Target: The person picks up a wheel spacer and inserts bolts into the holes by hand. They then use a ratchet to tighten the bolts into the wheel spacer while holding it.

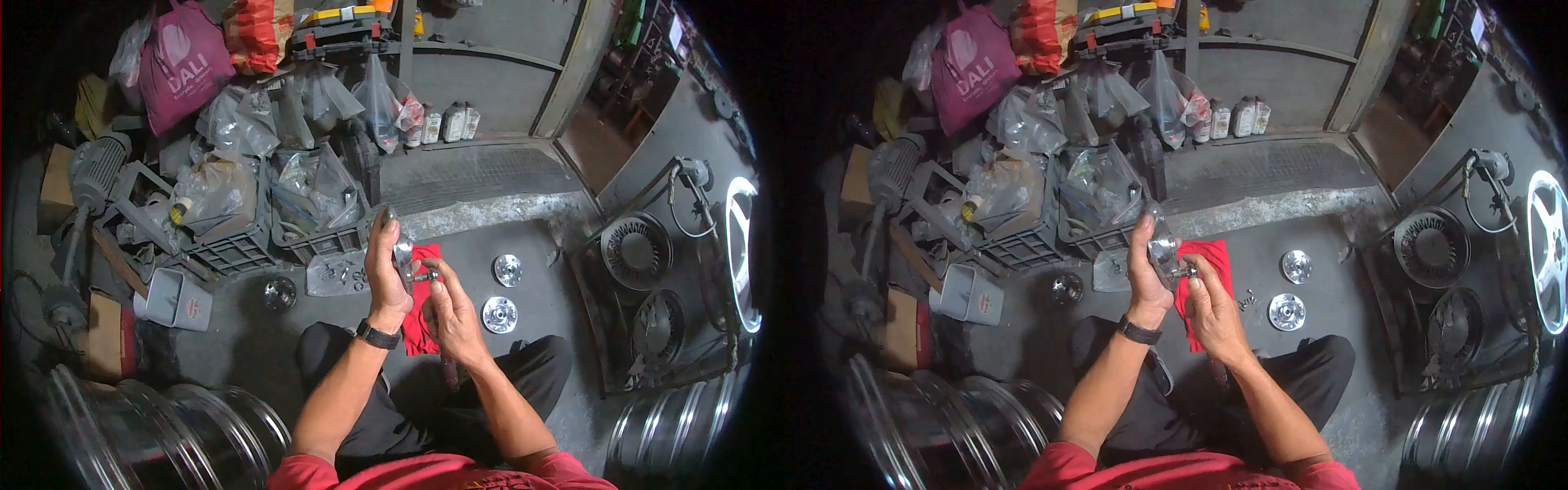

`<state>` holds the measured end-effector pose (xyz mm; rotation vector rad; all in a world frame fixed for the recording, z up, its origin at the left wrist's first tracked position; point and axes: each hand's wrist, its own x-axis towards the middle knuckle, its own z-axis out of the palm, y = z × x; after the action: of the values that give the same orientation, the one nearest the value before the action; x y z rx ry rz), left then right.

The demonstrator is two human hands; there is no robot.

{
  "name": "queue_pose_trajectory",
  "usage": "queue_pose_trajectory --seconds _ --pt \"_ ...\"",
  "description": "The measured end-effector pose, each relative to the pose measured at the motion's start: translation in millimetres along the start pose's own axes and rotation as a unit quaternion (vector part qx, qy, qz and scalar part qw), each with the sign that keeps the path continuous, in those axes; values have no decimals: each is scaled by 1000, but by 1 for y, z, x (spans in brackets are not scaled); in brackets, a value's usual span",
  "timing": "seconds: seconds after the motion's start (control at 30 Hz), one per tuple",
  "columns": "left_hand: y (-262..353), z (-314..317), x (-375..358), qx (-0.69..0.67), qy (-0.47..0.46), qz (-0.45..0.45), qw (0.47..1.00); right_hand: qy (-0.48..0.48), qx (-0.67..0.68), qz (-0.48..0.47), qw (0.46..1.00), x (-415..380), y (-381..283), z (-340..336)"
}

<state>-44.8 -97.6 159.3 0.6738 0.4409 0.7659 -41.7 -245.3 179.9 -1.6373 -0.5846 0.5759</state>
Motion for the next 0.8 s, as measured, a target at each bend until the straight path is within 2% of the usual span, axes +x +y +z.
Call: queue_pose_trajectory --seconds 0.07,0.13,0.4,0.47,0.5,0.57,0.77,0.8 --pt "-2 -2 3 -13 -17 -15 1000 0 -1 -4 1000 1 3 2" --pt "-1 -4 4 -7 -24 -25 999 31 -27 -46 998 2 6 5" --pt "5 3 -1 -21 -29 -45 998 27 -42 -49 998 1 3 1" --pt "6 2 2 -85 -51 -103 990 26 -56 -58 996 2 3 0" --pt "8 0 4 -86 -50 -102 990 30 -64 -68 995 2 6 -1" --pt "13 -4 7 -97 -87 -221 966 34 -71 -76 994 4 9 -2" --pt "19 0 4 -84 -83 -254 960 19 8 -73 997 7 24 -2" --pt "20 1 3 -75 -90 -251 961 12 79 -39 996 4 18 -4"
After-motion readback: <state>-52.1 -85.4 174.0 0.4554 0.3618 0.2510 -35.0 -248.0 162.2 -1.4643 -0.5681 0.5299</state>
